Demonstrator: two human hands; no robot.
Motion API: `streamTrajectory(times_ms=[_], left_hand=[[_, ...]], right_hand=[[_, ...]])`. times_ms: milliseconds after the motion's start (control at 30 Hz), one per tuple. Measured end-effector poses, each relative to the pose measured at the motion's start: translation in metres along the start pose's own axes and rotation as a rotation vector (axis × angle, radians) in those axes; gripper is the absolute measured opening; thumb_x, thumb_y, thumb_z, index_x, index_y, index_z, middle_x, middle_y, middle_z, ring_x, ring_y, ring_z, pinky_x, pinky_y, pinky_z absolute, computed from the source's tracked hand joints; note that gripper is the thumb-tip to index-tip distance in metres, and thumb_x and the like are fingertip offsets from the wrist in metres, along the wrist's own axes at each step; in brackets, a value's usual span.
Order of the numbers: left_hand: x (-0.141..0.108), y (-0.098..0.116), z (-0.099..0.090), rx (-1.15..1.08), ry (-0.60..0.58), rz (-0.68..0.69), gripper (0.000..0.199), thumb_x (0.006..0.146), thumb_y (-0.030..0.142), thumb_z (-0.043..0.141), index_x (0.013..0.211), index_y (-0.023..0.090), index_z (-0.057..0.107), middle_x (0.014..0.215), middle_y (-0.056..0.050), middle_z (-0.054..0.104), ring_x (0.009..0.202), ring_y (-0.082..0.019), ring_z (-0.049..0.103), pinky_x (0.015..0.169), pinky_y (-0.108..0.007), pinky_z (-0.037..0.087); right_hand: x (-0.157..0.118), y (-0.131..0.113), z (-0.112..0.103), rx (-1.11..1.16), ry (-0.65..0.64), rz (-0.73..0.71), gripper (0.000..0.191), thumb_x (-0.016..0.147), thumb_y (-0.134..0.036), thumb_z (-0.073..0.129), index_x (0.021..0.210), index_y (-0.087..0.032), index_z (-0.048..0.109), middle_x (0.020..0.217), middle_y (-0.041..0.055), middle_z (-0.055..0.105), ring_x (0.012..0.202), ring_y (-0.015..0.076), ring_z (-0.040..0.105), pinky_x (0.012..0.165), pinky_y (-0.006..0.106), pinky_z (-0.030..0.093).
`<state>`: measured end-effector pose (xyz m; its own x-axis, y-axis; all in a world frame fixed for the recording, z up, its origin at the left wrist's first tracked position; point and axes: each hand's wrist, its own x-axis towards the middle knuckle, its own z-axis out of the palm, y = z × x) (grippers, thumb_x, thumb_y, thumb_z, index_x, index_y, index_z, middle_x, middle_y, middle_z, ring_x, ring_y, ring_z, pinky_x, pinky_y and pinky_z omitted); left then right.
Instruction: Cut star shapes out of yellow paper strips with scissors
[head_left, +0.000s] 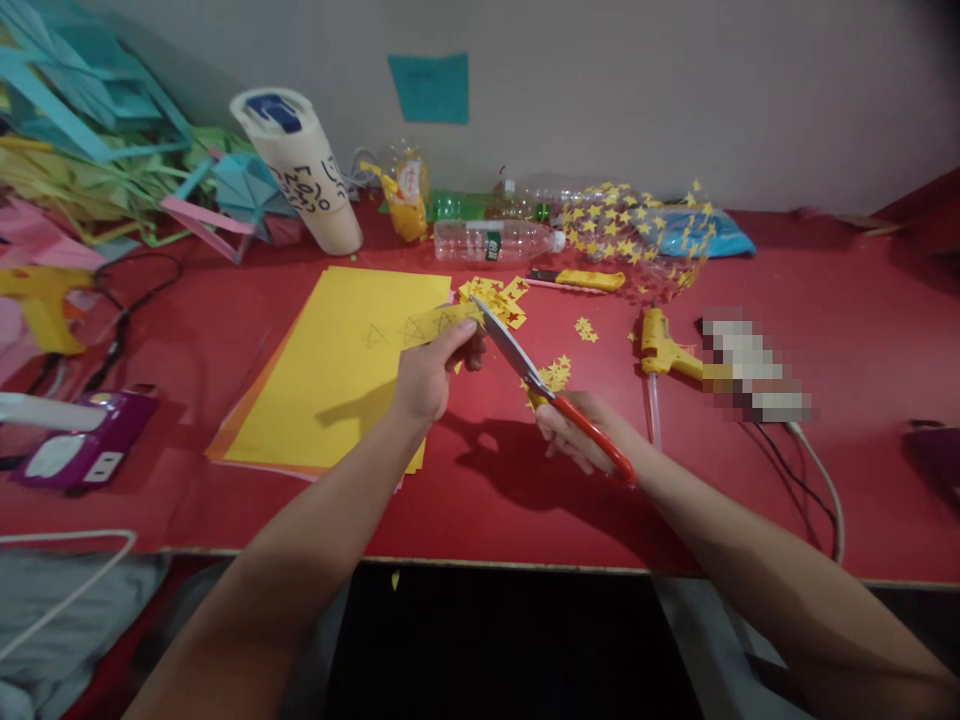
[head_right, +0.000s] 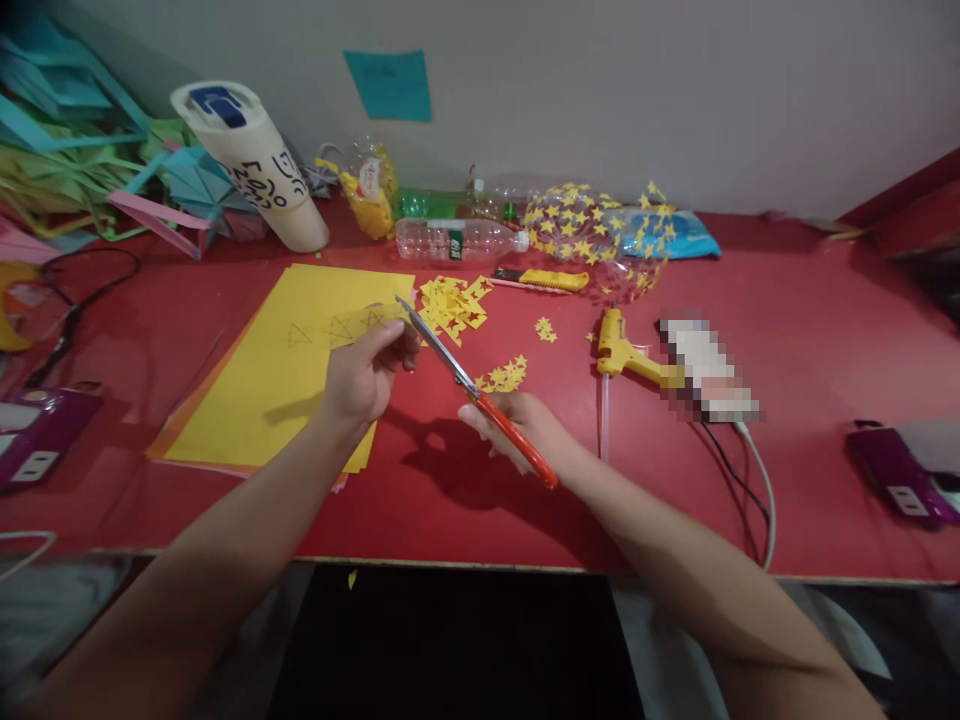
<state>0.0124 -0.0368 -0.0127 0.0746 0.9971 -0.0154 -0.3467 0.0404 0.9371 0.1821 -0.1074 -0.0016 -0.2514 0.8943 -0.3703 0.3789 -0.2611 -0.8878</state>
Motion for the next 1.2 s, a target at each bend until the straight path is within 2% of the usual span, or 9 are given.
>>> streamTrajectory(times_ms=[67, 233, 367, 500, 633, 867, 1000, 1200], left_hand=[[0.000, 0.002, 0.000, 0.008, -0.006, 0.020, 0.016, 0.069, 0.024, 0.058, 0.056, 0.016, 0.059, 0.052, 0.001, 0.058, 0.045, -0.006, 0.050, 0.046, -0.022, 0.041], [0.001, 0.004, -0.001, 0.004, -0.019, 0.092, 0.016, 0.069, 0.023, 0.057, 0.056, 0.016, 0.060, 0.050, 0.001, 0.057, 0.044, -0.006, 0.050, 0.043, -0.021, 0.039], [0.004, 0.004, -0.003, 0.014, -0.030, 0.119, 0.017, 0.069, 0.024, 0.057, 0.055, 0.016, 0.058, 0.049, 0.002, 0.057, 0.042, -0.005, 0.048, 0.041, -0.020, 0.038], [0.007, 0.006, -0.005, 0.030, 0.014, 0.151, 0.012, 0.069, 0.024, 0.057, 0.059, 0.018, 0.054, 0.051, 0.003, 0.057, 0.042, -0.005, 0.049, 0.042, -0.019, 0.039], [0.009, 0.008, -0.008, 0.075, 0.021, 0.187, 0.011, 0.070, 0.024, 0.057, 0.062, 0.018, 0.052, 0.052, 0.004, 0.056, 0.043, -0.005, 0.048, 0.043, -0.018, 0.040], [0.011, 0.009, -0.013, 0.171, -0.023, 0.261, 0.018, 0.075, 0.025, 0.056, 0.060, 0.018, 0.049, 0.050, 0.004, 0.054, 0.042, -0.005, 0.049, 0.043, -0.018, 0.041], [0.011, 0.010, -0.014, 0.226, -0.014, 0.290, 0.020, 0.075, 0.025, 0.058, 0.060, 0.018, 0.048, 0.051, 0.004, 0.055, 0.043, -0.004, 0.049, 0.044, -0.019, 0.041], [0.010, 0.011, -0.014, 0.232, -0.056, 0.266, 0.012, 0.073, 0.024, 0.058, 0.064, 0.017, 0.055, 0.055, 0.003, 0.057, 0.045, -0.005, 0.051, 0.044, -0.019, 0.042]], right_hand=[[0.000, -0.002, 0.000, -0.002, -0.002, -0.002, 0.048, 0.068, -0.066, 0.054, 0.056, -0.021, 0.041, 0.037, -0.0083, 0.039, 0.028, 0.0060, 0.040, 0.030, 0.020, 0.032], [0.001, -0.004, -0.001, 0.023, -0.009, -0.028, 0.050, 0.066, -0.067, 0.056, 0.054, -0.021, 0.038, 0.035, -0.0104, 0.035, 0.026, 0.0044, 0.036, 0.040, 0.023, 0.044], [0.001, -0.003, -0.002, 0.020, -0.005, -0.022, 0.051, 0.065, -0.067, 0.057, 0.054, -0.021, 0.039, 0.035, -0.0101, 0.036, 0.026, 0.0046, 0.037, 0.039, 0.023, 0.044], [0.002, -0.002, -0.002, 0.034, -0.008, 0.000, 0.052, 0.062, -0.067, 0.062, 0.054, -0.021, 0.038, 0.036, -0.0106, 0.036, 0.025, 0.0043, 0.035, 0.036, 0.022, 0.042], [0.004, 0.001, -0.002, 0.020, -0.019, 0.001, 0.050, 0.065, -0.063, 0.063, 0.053, -0.021, 0.038, 0.034, -0.0112, 0.033, 0.026, 0.0047, 0.037, 0.040, 0.023, 0.046], [0.001, 0.000, -0.006, -0.037, -0.039, -0.009, 0.046, 0.070, -0.061, 0.059, 0.057, -0.020, 0.042, 0.037, -0.0094, 0.037, 0.028, 0.0040, 0.037, 0.039, 0.021, 0.042], [0.001, -0.001, -0.007, -0.060, -0.030, 0.012, 0.048, 0.067, -0.063, 0.060, 0.056, -0.020, 0.042, 0.039, -0.0082, 0.040, 0.029, 0.0048, 0.038, 0.032, 0.019, 0.034], [0.002, -0.004, -0.003, -0.040, -0.015, 0.033, 0.051, 0.063, -0.066, 0.061, 0.054, -0.020, 0.039, 0.038, -0.0086, 0.039, 0.026, 0.0043, 0.037, 0.029, 0.020, 0.032]])
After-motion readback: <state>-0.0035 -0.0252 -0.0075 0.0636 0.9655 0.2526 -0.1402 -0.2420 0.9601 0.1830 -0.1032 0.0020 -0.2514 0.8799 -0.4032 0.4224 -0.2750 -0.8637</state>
